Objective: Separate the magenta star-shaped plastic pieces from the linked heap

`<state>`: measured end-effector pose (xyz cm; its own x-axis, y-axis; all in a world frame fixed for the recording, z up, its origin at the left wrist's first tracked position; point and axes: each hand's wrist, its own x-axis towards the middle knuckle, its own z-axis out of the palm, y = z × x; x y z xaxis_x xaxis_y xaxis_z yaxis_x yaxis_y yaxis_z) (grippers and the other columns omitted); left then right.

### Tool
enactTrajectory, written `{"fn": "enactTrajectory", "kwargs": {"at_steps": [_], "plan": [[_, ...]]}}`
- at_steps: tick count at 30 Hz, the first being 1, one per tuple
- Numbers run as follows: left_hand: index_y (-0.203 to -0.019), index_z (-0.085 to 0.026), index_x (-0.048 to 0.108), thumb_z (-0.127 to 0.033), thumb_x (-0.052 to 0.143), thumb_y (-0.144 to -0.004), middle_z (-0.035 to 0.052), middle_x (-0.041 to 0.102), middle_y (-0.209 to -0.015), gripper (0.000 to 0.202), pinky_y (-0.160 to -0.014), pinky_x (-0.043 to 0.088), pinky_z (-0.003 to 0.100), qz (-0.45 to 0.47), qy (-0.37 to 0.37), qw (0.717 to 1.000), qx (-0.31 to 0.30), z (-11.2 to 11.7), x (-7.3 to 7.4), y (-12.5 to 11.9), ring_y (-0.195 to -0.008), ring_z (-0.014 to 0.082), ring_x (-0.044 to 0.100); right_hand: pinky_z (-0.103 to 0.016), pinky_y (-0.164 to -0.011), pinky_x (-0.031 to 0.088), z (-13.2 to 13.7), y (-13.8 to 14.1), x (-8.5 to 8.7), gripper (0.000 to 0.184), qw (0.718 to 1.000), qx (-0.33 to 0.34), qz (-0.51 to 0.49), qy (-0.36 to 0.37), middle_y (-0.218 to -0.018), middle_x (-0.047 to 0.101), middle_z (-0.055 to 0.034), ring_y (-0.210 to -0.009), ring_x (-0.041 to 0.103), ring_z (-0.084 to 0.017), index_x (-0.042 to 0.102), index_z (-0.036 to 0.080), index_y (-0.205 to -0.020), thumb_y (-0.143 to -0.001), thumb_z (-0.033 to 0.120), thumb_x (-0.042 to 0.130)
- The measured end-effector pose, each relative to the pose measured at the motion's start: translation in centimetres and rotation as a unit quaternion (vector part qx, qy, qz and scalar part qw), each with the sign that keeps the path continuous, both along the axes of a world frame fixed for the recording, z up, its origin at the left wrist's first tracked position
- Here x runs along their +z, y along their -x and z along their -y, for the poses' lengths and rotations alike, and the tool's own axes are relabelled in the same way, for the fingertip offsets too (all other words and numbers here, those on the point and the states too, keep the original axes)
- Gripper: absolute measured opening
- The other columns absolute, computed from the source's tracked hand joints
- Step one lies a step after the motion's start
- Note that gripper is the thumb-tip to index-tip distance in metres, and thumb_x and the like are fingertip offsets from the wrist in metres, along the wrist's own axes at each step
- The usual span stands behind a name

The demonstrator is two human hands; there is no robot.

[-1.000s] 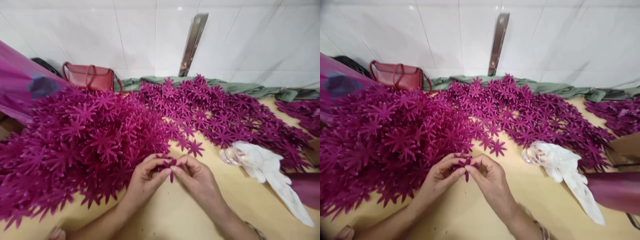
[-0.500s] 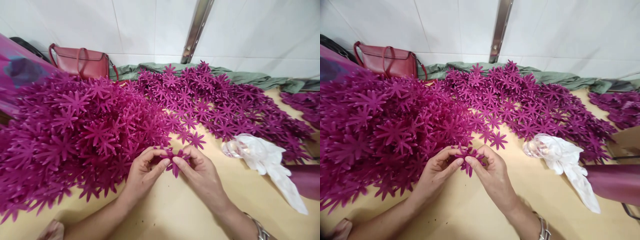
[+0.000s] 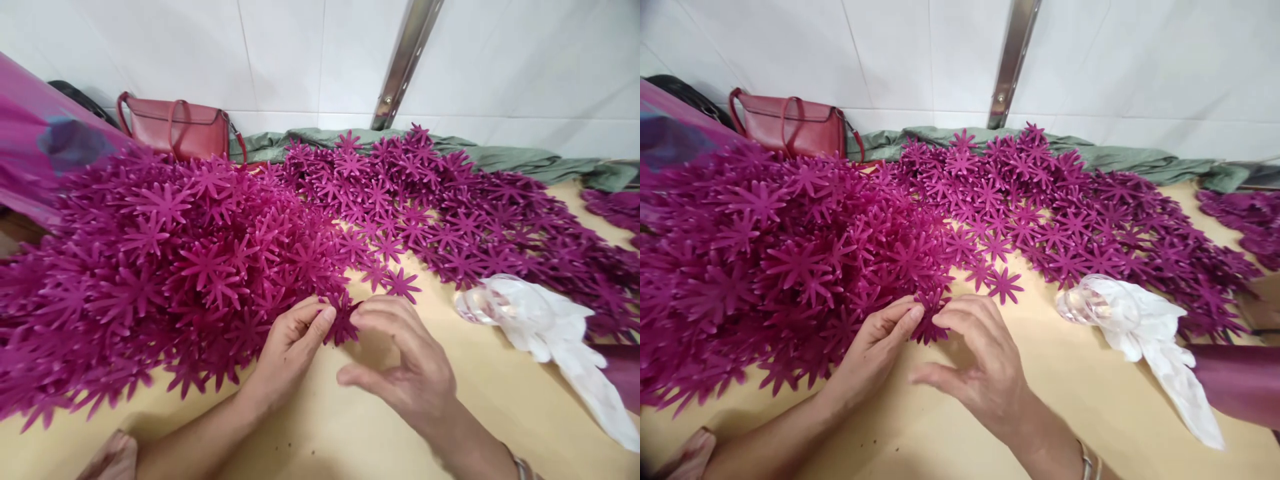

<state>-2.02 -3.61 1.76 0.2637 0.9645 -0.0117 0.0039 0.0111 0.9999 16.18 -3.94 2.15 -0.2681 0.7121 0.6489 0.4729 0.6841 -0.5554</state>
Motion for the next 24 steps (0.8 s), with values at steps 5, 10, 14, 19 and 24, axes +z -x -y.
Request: {"fn": "enactTrajectory", "kwargs": {"at_steps": [5, 10, 14, 19, 24], "plan": [[-0.068, -0.019, 0.05, -0.036, 0.05, -0.105, -0.0009, 0.04, -0.075, 0.04, -0.071, 0.035, 0.027, -0.01, -0.003, 1.0, -0.013, 0.0, 0.1, 0.2, -0.075, 0.0155, 0.04, -0.039, -0.082, 0.059, -0.3, 0.1, -0.3, 0.019, 0.998, -0.06, 0.01, 0.0, -0.096, 0.073, -0.0056, -0.092, 0.07, -0.023, 0.072, 0.025, -0.104, -0.089, 0.015, 0.076], [-0.082, -0.018, 0.067, -0.032, 0.057, -0.102, 0.002, 0.057, -0.087, 0.026, -0.081, 0.041, 0.027, 0.027, 0.002, 0.999, -0.042, 0.0, 0.4, 0.2, -0.086, 0.0167, 0.053, -0.038, -0.079, 0.06, -0.4, 0.1, -0.3, 0.021, 0.999, -0.033, 0.0, 0.001, -0.096, 0.074, -0.0057, -0.09, 0.07, -0.021, 0.074, 0.024, -0.103, -0.09, 0.008, 0.072], [-0.092, -0.018, 0.073, -0.028, 0.06, -0.1, 0.0045, 0.064, -0.096, 0.018, -0.09, 0.044, 0.029, 0.032, -0.003, 0.999, -0.04, -0.1, -0.1, 0.1, -0.096, 0.0188, 0.059, -0.036, -0.079, 0.061, -0.3, -0.2, -0.3, 0.02, 0.998, -0.031, -0.002, 0.049, -0.098, 0.074, -0.0067, -0.093, 0.07, -0.021, 0.073, 0.024, -0.107, -0.093, 0.01, 0.07], [-0.09, -0.017, 0.072, -0.027, 0.061, -0.099, 0.003, 0.062, -0.089, 0.017, -0.082, 0.045, 0.027, 0.014, -0.02, 1.0, -0.015, -0.1, -0.9, 0.1, -0.086, 0.0164, 0.057, -0.042, -0.086, 0.056, -0.1, -0.3, -0.5, 0.023, 0.998, -0.035, 0.045, 0.017, -0.1, 0.076, -0.0056, -0.094, 0.07, -0.022, 0.07, 0.025, -0.111, -0.094, 0.009, 0.069], [-0.093, -0.017, 0.074, -0.026, 0.063, -0.097, 0.0038, 0.065, -0.091, 0.015, -0.084, 0.047, 0.028, 0.014, -0.023, 1.0, -0.014, 0.0, -1.0, -0.1, -0.088, 0.0168, 0.06, -0.04, -0.086, 0.054, -0.2, -0.2, -0.6, 0.018, 0.997, -0.04, 0.063, 0.011, -0.095, 0.076, -0.0054, -0.091, 0.07, -0.021, 0.067, 0.022, -0.106, -0.097, 0.007, 0.062]]}}
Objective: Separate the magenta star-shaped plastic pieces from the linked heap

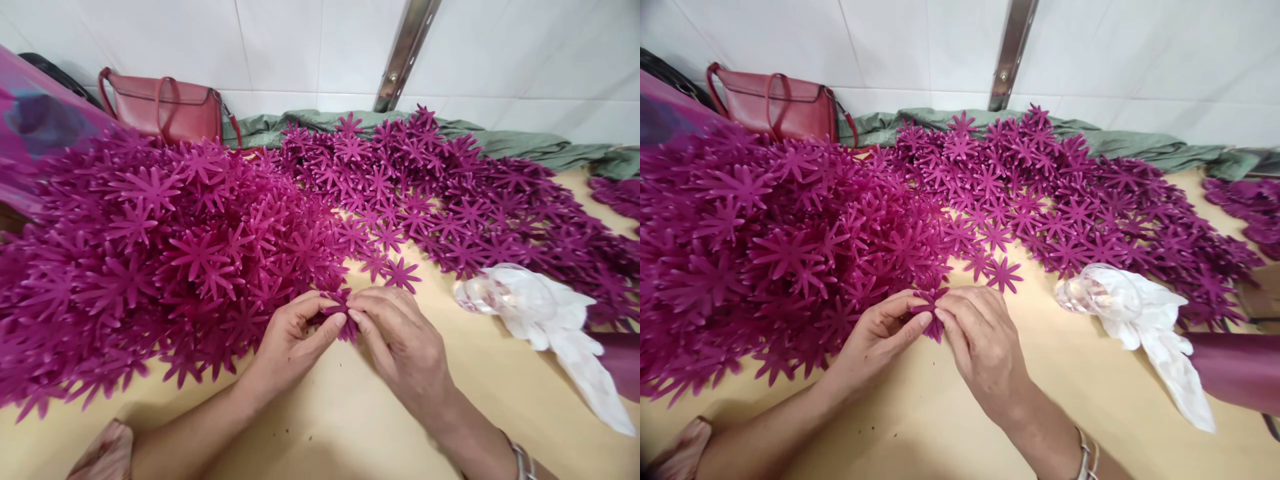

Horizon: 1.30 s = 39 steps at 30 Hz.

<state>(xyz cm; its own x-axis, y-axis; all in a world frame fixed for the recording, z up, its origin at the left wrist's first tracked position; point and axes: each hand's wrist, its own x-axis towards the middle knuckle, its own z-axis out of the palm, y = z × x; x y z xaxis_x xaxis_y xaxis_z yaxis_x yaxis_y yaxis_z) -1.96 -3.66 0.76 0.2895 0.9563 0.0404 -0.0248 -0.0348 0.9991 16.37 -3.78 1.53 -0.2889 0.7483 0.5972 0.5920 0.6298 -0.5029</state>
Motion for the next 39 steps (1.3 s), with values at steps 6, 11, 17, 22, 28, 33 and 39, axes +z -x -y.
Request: {"fn": "enactTrajectory", "kwargs": {"at_steps": [6, 11, 17, 22, 28, 33, 39], "plan": [[-0.093, -0.017, 0.075, -0.021, 0.064, -0.095, 0.0044, 0.069, -0.095, 0.012, -0.085, 0.048, 0.028, -0.014, -0.017, 1.0, 0.013, 0.2, 0.4, -0.3, -0.091, 0.0172, 0.063, -0.038, -0.087, 0.054, 0.1, 0.2, -0.4, 0.013, 1.0, -0.018, -0.002, 0.003, -0.095, 0.075, -0.006, -0.092, 0.068, -0.02, 0.067, 0.02, -0.105, -0.098, 0.01, 0.062], [-0.083, -0.017, 0.068, -0.026, 0.06, -0.099, 0.0011, 0.062, -0.083, 0.02, -0.073, 0.045, 0.026, -0.04, -0.003, 0.998, 0.039, 0.2, 0.1, -0.2, -0.077, 0.014, 0.057, -0.036, -0.091, 0.056, 0.3, 0.5, -0.4, 0.018, 0.999, -0.005, -0.035, 0.03, -0.104, 0.073, -0.0081, -0.101, 0.068, -0.02, 0.068, 0.02, -0.113, -0.098, 0.01, 0.063], [-0.083, -0.018, 0.068, -0.032, 0.07, -0.095, -0.0007, 0.061, -0.079, 0.018, -0.068, 0.043, 0.024, 0.025, 0.045, 0.998, 0.038, 0.1, -0.5, -0.1, -0.073, 0.0122, 0.055, -0.032, -0.094, 0.056, 0.2, 0.0, 0.2, 0.019, 0.982, 0.034, -0.125, 0.137, -0.11, 0.071, -0.0064, -0.107, 0.069, -0.019, 0.074, 0.024, -0.112, -0.096, 0.016, 0.068], [-0.08, -0.018, 0.07, -0.032, 0.073, -0.093, -0.0017, 0.06, -0.076, 0.019, -0.067, 0.043, 0.023, 0.051, 0.048, 0.997, 0.023, 0.1, 0.0, 0.0, -0.071, 0.0112, 0.055, -0.029, -0.086, 0.055, -0.2, -0.4, 0.3, 0.007, 0.95, 0.053, -0.19, 0.242, -0.1, 0.073, -0.0019, -0.095, 0.069, -0.017, 0.075, 0.027, -0.1, -0.096, 0.024, 0.07], [-0.087, -0.017, 0.073, -0.029, 0.063, -0.099, 0.0029, 0.064, -0.089, 0.019, -0.082, 0.046, 0.026, 0.031, 0.024, 0.999, -0.023, 0.0, 0.5, 0.2, -0.086, 0.0149, 0.059, -0.025, -0.076, 0.051, -0.6, -0.5, 0.3, 0.014, 0.936, 0.034, -0.203, 0.287, -0.087, 0.068, -0.0003, -0.081, 0.064, -0.014, 0.069, 0.024, -0.088, -0.101, 0.026, 0.062], [-0.086, -0.017, 0.07, -0.03, 0.065, -0.098, 0.0012, 0.06, -0.084, 0.018, -0.075, 0.045, 0.025, 0.033, 0.036, 0.999, -0.015, -0.2, 0.2, 0.2, -0.08, 0.0139, 0.057, -0.028, -0.085, 0.052, -0.5, -0.7, 0.4, 0.004, 0.929, 0.061, -0.207, 0.3, -0.099, 0.07, -0.0019, -0.095, 0.066, -0.017, 0.07, 0.026, -0.099, -0.096, 0.029, 0.069], [-0.081, -0.018, 0.07, -0.03, 0.067, -0.096, 0.0006, 0.06, -0.08, 0.02, -0.073, 0.043, 0.026, 0.017, 0.018, 1.0, 0.001, -0.2, 0.0, 0.1, -0.077, 0.0139, 0.056, -0.029, -0.087, 0.05, -0.5, -0.6, 0.6, 0.007, 0.917, 0.08, -0.222, 0.321, -0.1, 0.068, -0.0029, -0.096, 0.066, -0.018, 0.07, 0.024, -0.09, -0.096, 0.029, 0.07]]}}
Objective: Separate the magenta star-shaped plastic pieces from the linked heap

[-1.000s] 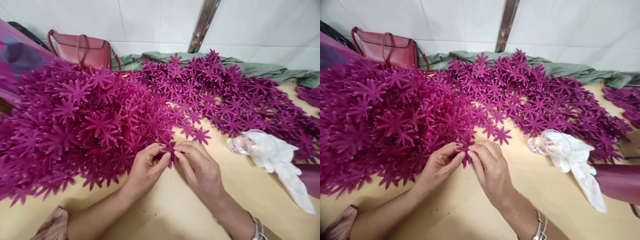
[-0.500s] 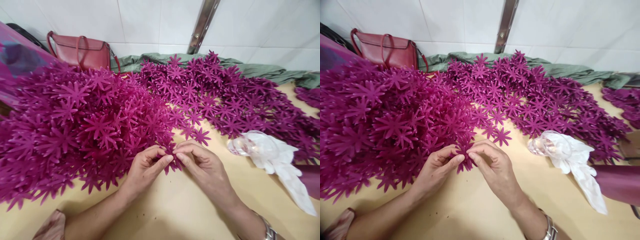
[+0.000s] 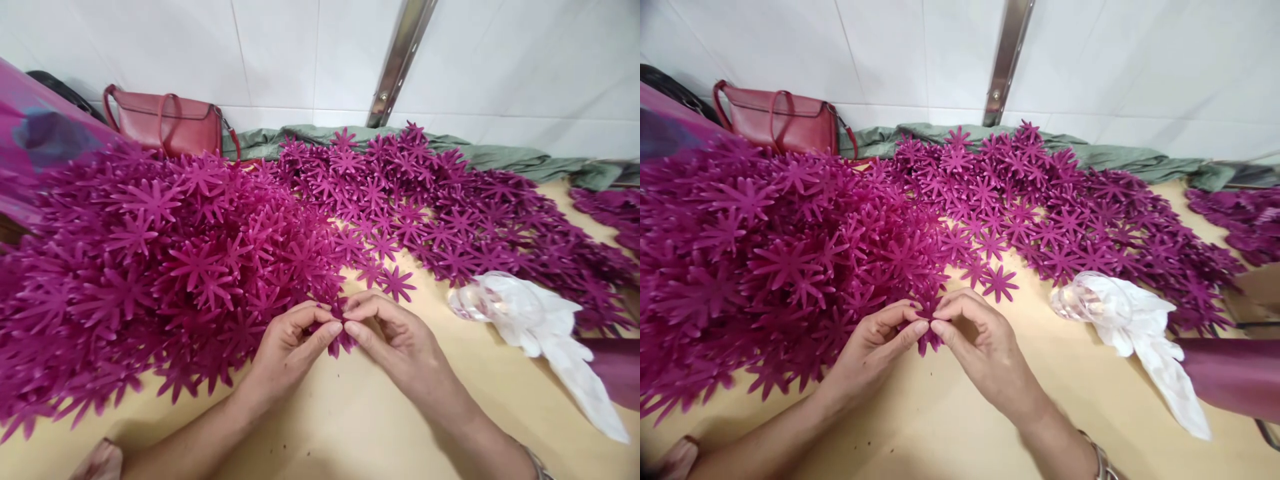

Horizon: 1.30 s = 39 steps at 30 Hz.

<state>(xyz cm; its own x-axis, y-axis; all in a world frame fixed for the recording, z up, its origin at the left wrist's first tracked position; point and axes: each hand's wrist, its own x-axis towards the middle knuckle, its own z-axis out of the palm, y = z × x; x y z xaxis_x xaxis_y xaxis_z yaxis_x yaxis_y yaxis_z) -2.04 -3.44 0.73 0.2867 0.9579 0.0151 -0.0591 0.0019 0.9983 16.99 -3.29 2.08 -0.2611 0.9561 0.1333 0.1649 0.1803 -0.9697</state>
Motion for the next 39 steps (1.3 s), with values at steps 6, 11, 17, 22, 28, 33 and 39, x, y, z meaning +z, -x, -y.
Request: {"fn": "enactTrajectory", "kwargs": {"at_steps": [6, 11, 17, 22, 28, 33, 39], "plan": [[-0.086, -0.018, 0.071, -0.03, 0.063, -0.099, 0.0012, 0.062, -0.083, 0.019, -0.076, 0.043, 0.026, -0.03, -0.029, 0.999, -0.017, 0.0, 0.1, 0.2, -0.08, 0.0145, 0.057, -0.03, -0.081, 0.047, -0.1, -0.1, 0.1, 0.016, 0.995, 0.003, -0.065, 0.082, -0.097, 0.066, -0.0022, -0.089, 0.062, -0.017, 0.069, 0.023, -0.082, -0.095, 0.033, 0.07], [-0.092, -0.018, 0.071, -0.03, 0.063, -0.099, 0.0018, 0.061, -0.086, 0.016, -0.077, 0.044, 0.026, -0.04, -0.033, 0.999, -0.018, 0.0, 0.0, 0.1, -0.082, 0.0152, 0.057, -0.028, -0.067, 0.042, -0.2, 0.0, -0.2, 0.022, 0.971, -0.037, -0.172, 0.162, -0.083, 0.063, 0.0009, -0.071, 0.052, -0.014, 0.067, 0.023, -0.076, -0.089, 0.037, 0.076], [-0.09, -0.019, 0.069, -0.032, 0.06, -0.101, 0.003, 0.062, -0.088, 0.019, -0.079, 0.046, 0.028, -0.042, -0.026, 0.999, -0.015, 0.0, 0.0, 0.1, -0.084, 0.0165, 0.058, -0.026, -0.06, 0.041, -0.4, -0.1, 0.2, 0.025, 0.949, -0.086, -0.231, 0.198, -0.066, 0.052, 0.004, -0.062, 0.044, -0.013, 0.065, 0.023, -0.073, -0.08, 0.039, 0.083], [-0.091, -0.018, 0.069, -0.033, 0.059, -0.102, 0.0038, 0.062, -0.091, 0.021, -0.082, 0.046, 0.029, -0.041, -0.022, 0.999, -0.011, -0.1, 0.0, 0.3, -0.087, 0.0172, 0.058, -0.03, -0.075, 0.056, -1.0, -0.6, 0.0, 0.024, 0.926, -0.128, -0.279, 0.219, -0.078, 0.064, 0.0023, -0.073, 0.06, -0.015, 0.064, 0.024, -0.076, -0.078, 0.037, 0.085], [-0.093, -0.019, 0.064, -0.033, 0.059, -0.102, 0.0004, 0.057, -0.087, 0.018, -0.079, 0.044, 0.026, -0.022, 0.005, 0.999, 0.034, 0.0, 0.1, 0.0, -0.083, 0.0148, 0.054, -0.045, -0.101, 0.058, -1.7, -0.7, -0.1, 0.022, 0.893, -0.137, -0.354, 0.241, -0.119, 0.076, -0.004, -0.111, 0.072, -0.023, 0.07, 0.028, -0.102, -0.09, 0.046, 0.071], [-0.094, -0.018, 0.064, -0.033, 0.058, -0.102, 0.0009, 0.058, -0.089, 0.018, -0.08, 0.044, 0.026, -0.029, 0.002, 0.999, 0.043, 0.0, 0.2, 0.1, -0.085, 0.0151, 0.054, -0.042, -0.097, 0.058, -1.5, -0.7, 0.3, 0.034, 0.931, -0.144, -0.277, 0.191, -0.116, 0.076, -0.0061, -0.106, 0.072, -0.023, 0.07, 0.027, -0.104, -0.088, 0.057, 0.072], [-0.09, -0.019, 0.068, -0.03, 0.063, -0.099, 0.0029, 0.064, -0.089, 0.015, -0.081, 0.048, 0.028, -0.071, -0.038, 0.997, 0.01, 0.2, 0.5, 0.2, -0.085, 0.0167, 0.06, -0.025, -0.069, 0.052, -1.1, -0.9, -0.3, 0.028, 0.947, -0.202, -0.197, 0.154, -0.081, 0.071, 0.0013, -0.071, 0.063, -0.013, 0.071, 0.023, -0.089, -0.076, 0.041, 0.088]]}}
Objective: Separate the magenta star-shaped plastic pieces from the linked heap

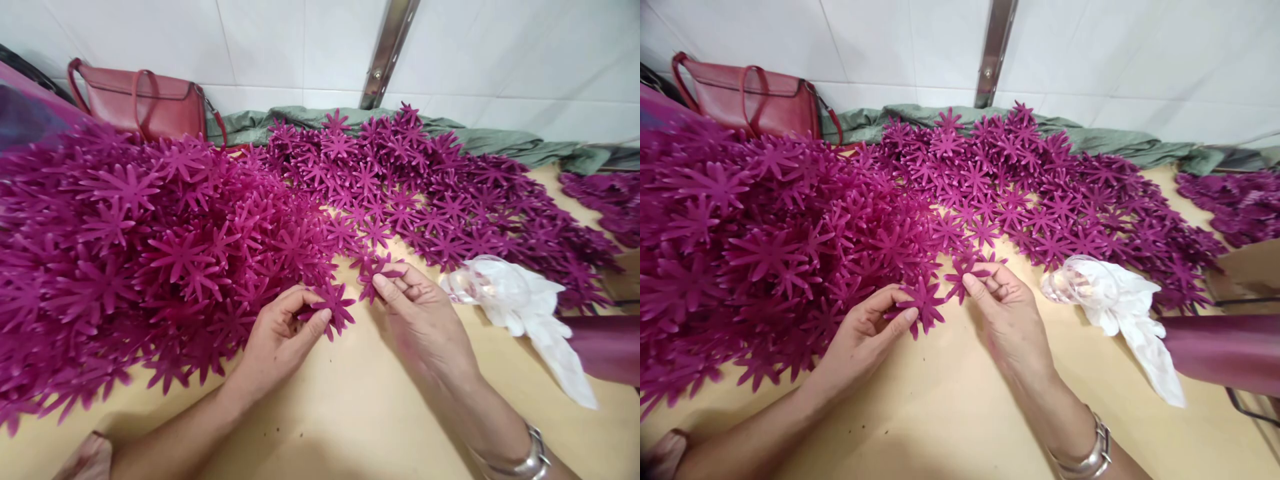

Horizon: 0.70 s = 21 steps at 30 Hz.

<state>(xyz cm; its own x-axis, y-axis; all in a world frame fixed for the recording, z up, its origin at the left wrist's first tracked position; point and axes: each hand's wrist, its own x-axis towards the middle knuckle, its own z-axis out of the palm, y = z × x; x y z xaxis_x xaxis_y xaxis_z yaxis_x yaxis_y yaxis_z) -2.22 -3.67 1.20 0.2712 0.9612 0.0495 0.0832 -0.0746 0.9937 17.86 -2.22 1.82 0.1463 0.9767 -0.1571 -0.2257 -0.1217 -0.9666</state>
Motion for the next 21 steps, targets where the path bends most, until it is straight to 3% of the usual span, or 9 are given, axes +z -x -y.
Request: {"fn": "enactTrajectory", "kwargs": {"at_steps": [4, 8, 10, 14, 18, 21], "plan": [[-0.096, -0.02, 0.069, -0.022, 0.069, -0.092, 0.005, 0.069, -0.096, 0.004, -0.082, 0.051, 0.029, -0.022, -0.018, 1.0, -0.012, 0.4, -0.3, -0.3, -0.09, 0.0189, 0.065, -0.025, -0.066, 0.051, 0.1, 0.1, -0.1, 0.027, 0.999, 0.011, 0.024, -0.027, -0.076, 0.069, 0.0018, -0.067, 0.061, -0.013, 0.069, 0.022, -0.083, -0.077, 0.041, 0.088], [-0.114, -0.023, 0.064, -0.013, 0.071, -0.085, 0.0045, 0.071, -0.106, 0.031, -0.085, 0.055, 0.031, -0.03, -0.004, 0.999, -0.036, 0.9, -0.4, -0.5, -0.091, 0.0192, 0.069, -0.021, -0.05, 0.04, 0.5, 0.3, -0.1, 0.027, 0.997, 0.043, 0.059, -0.018, -0.063, 0.06, 0.0056, -0.052, 0.048, -0.009, 0.065, 0.023, -0.081, -0.083, 0.044, 0.082], [-0.122, -0.025, 0.061, -0.017, 0.076, -0.083, 0.0053, 0.071, -0.113, 0.042, -0.093, 0.055, 0.034, -0.042, 0.001, 0.998, -0.052, 1.1, -0.2, -0.3, -0.1, 0.0217, 0.07, -0.021, -0.046, 0.037, 0.7, 0.4, 0.0, 0.027, 0.994, 0.06, 0.095, -0.017, -0.06, 0.057, 0.0062, -0.049, 0.044, -0.009, 0.065, 0.022, -0.081, -0.085, 0.045, 0.08], [-0.132, -0.027, 0.058, -0.038, 0.083, -0.082, 0.009, 0.067, -0.131, 0.057, -0.104, 0.051, 0.039, -0.031, 0.018, 0.998, -0.047, 1.2, 0.4, 0.2, -0.121, 0.029, 0.064, -0.025, -0.055, 0.047, 1.1, 1.0, 0.3, 0.023, 0.98, 0.106, 0.158, -0.053, -0.067, 0.061, 0.0026, -0.059, 0.055, -0.013, 0.066, 0.022, -0.079, -0.086, 0.04, 0.078], [-0.121, -0.024, 0.066, -0.044, 0.068, -0.095, 0.0087, 0.07, -0.118, 0.033, -0.091, 0.054, 0.036, 0.032, 0.036, 0.999, -0.023, 0.8, 0.3, 0.2, -0.107, 0.0253, 0.068, -0.025, -0.057, 0.049, 1.4, 1.6, 0.4, 0.02, 0.968, 0.127, 0.194, -0.092, -0.072, 0.064, 0.0013, -0.064, 0.058, -0.014, 0.066, 0.022, -0.077, -0.084, 0.035, 0.079], [-0.098, -0.021, 0.072, -0.036, 0.063, -0.1, 0.008, 0.069, -0.112, 0.017, -0.097, 0.05, 0.034, 0.008, -0.002, 1.0, 0.021, 0.3, -0.1, 0.0, -0.11, 0.0232, 0.065, -0.025, -0.055, 0.048, 1.4, 1.6, 0.4, 0.021, 0.97, 0.125, 0.191, -0.085, -0.072, 0.063, 0.0018, -0.063, 0.056, -0.014, 0.065, 0.022, -0.077, -0.082, 0.035, 0.082]]}}
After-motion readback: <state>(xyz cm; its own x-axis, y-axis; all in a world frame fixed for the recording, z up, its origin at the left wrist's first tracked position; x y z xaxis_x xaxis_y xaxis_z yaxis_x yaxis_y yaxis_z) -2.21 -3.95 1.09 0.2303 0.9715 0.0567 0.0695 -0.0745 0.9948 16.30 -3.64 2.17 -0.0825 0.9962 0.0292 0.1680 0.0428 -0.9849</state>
